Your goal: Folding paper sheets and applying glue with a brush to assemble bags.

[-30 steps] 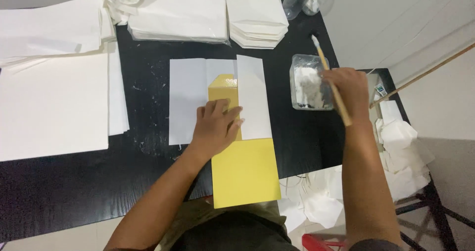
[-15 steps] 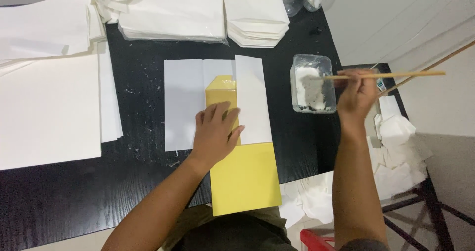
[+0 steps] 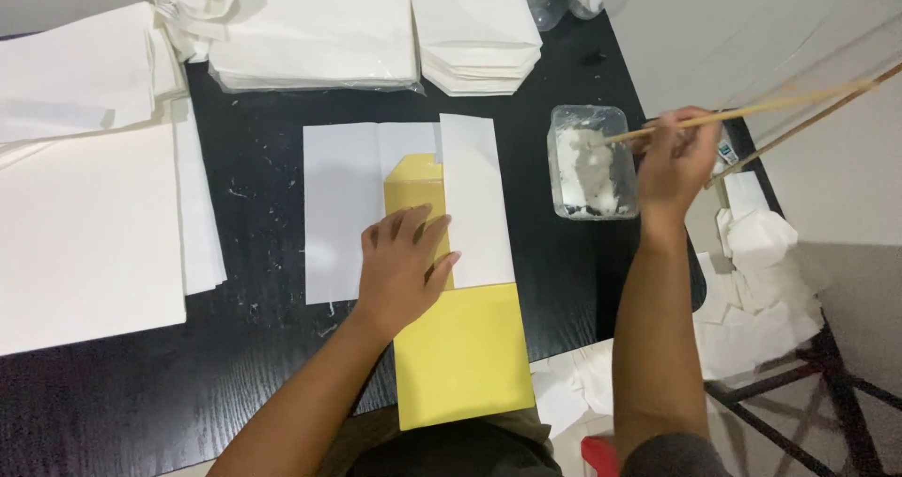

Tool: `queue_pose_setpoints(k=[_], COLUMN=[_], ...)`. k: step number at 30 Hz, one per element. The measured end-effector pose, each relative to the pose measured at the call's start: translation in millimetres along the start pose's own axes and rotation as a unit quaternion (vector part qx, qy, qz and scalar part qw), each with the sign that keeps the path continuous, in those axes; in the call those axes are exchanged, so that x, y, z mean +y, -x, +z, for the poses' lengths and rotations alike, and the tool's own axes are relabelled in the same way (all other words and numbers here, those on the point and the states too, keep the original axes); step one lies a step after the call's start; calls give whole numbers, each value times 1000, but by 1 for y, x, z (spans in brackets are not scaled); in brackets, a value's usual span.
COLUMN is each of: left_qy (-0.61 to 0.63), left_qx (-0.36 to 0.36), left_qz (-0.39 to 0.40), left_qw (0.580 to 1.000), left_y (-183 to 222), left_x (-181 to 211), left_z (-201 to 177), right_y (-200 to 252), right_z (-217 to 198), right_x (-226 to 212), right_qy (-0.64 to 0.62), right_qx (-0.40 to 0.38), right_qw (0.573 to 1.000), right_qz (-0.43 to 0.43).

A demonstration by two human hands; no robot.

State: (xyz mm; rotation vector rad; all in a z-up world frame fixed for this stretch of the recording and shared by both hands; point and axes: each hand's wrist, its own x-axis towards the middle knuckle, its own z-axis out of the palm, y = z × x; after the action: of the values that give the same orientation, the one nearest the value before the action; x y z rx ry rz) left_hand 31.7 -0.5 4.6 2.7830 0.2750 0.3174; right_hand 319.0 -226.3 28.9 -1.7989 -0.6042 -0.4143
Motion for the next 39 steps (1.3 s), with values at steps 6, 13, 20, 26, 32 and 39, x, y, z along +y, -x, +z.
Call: queue_pose_setpoints(k=[6, 13, 20, 26, 32, 39], left_qy=[7, 10, 73, 55, 64, 62], left_qx=[-17, -30, 122, 96, 109, 74], left_qz=[-12, -28, 31, 19, 15, 5], left_qw=[1000, 999, 989, 994, 992, 995], left_y=[0, -5, -2, -2, 0, 4], left_x=[1, 4, 10, 10, 8, 6], left_z=[-6, -10, -11, -7, -6, -4], right_y=[11, 17, 26, 12, 5, 4], right_z=[-2, -2, -32, -29, -25, -25], right_x=[0, -10, -27, -61, -33, -38], right_qy=[12, 49, -17, 198, 351, 340], right_qx=[-17, -58, -54, -201, -316, -337], right_qw=[998, 990, 992, 959, 873, 873], right_qz=[-56, -122, -112, 2, -125, -97])
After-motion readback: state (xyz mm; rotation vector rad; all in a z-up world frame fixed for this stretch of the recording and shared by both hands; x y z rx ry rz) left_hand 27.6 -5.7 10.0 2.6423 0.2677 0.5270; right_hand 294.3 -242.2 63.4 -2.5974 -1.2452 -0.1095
